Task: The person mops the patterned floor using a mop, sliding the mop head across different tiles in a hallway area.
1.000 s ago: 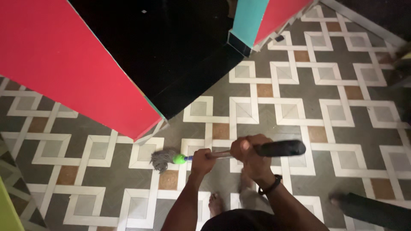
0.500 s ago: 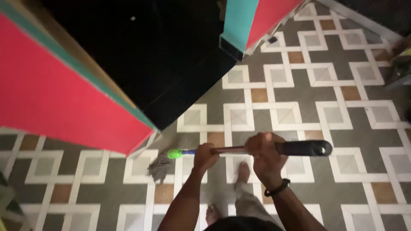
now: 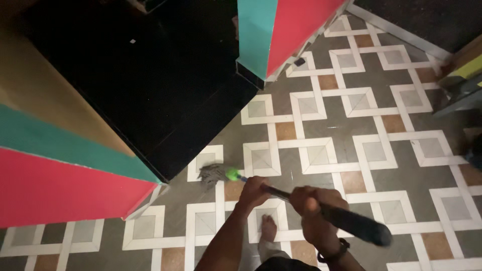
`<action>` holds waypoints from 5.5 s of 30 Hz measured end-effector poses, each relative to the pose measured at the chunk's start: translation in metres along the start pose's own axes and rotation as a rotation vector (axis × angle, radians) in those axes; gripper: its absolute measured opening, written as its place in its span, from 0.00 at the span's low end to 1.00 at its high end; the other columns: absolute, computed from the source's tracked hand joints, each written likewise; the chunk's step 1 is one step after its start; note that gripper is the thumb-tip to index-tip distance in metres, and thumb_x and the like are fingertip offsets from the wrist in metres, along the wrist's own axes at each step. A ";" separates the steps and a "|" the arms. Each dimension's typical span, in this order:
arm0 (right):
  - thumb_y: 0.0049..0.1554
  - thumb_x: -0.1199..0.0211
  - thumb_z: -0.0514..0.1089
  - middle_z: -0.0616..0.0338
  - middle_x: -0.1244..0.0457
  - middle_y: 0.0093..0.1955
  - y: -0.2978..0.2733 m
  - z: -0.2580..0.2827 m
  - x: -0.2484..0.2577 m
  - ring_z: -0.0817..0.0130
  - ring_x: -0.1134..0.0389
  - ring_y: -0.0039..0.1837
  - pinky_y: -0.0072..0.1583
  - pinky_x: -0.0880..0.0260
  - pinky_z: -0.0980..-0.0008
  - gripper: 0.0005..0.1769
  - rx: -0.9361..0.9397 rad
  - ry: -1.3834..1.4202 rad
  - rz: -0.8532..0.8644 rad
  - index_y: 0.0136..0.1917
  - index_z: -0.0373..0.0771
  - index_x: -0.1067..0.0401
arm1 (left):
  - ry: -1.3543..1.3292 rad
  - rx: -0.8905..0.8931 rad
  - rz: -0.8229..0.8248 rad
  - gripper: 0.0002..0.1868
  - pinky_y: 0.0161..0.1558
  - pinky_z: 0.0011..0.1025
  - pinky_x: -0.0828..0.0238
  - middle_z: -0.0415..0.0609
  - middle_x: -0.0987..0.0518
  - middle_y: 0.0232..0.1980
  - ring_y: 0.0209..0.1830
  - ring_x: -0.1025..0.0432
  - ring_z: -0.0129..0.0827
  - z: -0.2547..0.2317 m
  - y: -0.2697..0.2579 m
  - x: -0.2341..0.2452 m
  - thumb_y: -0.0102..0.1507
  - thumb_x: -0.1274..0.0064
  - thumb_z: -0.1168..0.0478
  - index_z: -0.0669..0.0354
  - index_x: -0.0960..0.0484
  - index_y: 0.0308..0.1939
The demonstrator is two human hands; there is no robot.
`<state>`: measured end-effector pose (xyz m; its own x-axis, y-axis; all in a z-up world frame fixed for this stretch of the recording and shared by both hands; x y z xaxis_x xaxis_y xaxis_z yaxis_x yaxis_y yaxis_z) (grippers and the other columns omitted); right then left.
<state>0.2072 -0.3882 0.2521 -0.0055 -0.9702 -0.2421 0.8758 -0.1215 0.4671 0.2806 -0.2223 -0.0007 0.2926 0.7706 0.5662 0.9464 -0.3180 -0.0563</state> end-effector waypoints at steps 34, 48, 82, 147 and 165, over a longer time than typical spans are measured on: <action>0.73 0.49 0.50 0.64 0.52 0.25 0.284 -0.130 0.139 0.72 0.52 0.30 0.39 0.47 0.67 0.28 0.010 0.214 -0.261 0.31 0.43 0.46 | 0.215 0.044 0.135 0.08 0.39 0.47 0.25 0.62 0.19 0.31 0.35 0.23 0.56 -0.015 0.362 -0.010 0.51 0.43 0.59 0.61 0.19 0.25; 0.65 0.37 0.52 0.57 0.42 0.26 0.364 -0.135 0.158 0.65 0.39 0.30 0.36 0.36 0.65 0.29 -0.023 -0.114 0.110 0.29 0.37 0.42 | -0.145 -0.012 0.055 0.25 0.29 0.39 0.35 0.52 0.29 0.19 0.21 0.33 0.41 -0.055 0.455 -0.026 0.57 0.32 0.50 0.60 0.31 0.19; 0.66 0.46 0.45 0.59 0.40 0.28 0.474 -0.171 0.439 0.69 0.38 0.32 0.39 0.36 0.66 0.17 -0.009 -0.288 -0.215 0.36 0.39 0.32 | -0.129 -0.110 -0.173 0.08 0.35 0.33 0.27 0.51 0.17 0.30 0.29 0.23 0.34 -0.157 0.651 -0.197 0.54 0.36 0.64 0.62 0.20 0.30; 0.64 0.37 0.46 0.62 0.40 0.23 0.966 -0.392 0.648 0.73 0.39 0.26 0.31 0.41 0.71 0.25 -0.353 0.005 0.078 0.27 0.38 0.35 | -0.122 0.452 -0.280 0.26 0.38 0.41 0.27 0.56 0.18 0.29 0.32 0.22 0.44 -0.222 1.063 -0.275 0.61 0.45 0.39 0.59 0.14 0.40; 0.65 0.42 0.52 0.62 0.40 0.29 0.866 -0.346 0.823 0.74 0.41 0.33 0.38 0.40 0.70 0.23 -0.488 0.206 0.054 0.32 0.38 0.34 | 0.058 0.240 -0.275 0.13 0.31 0.44 0.30 0.59 0.21 0.25 0.26 0.25 0.52 -0.251 1.039 -0.411 0.58 0.39 0.56 0.64 0.18 0.27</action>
<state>1.1282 -1.2191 0.1627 0.0982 -0.9051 -0.4137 0.9952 0.0872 0.0456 1.1092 -1.0079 -0.0853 0.0215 0.7743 0.6324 0.9957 0.0401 -0.0829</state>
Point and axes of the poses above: each hand's wrist, its own y-axis towards the middle knuckle, its own x-axis out of the back of the hand, z = x × y, the point moved 3 cm from there along y, towards the middle knuckle
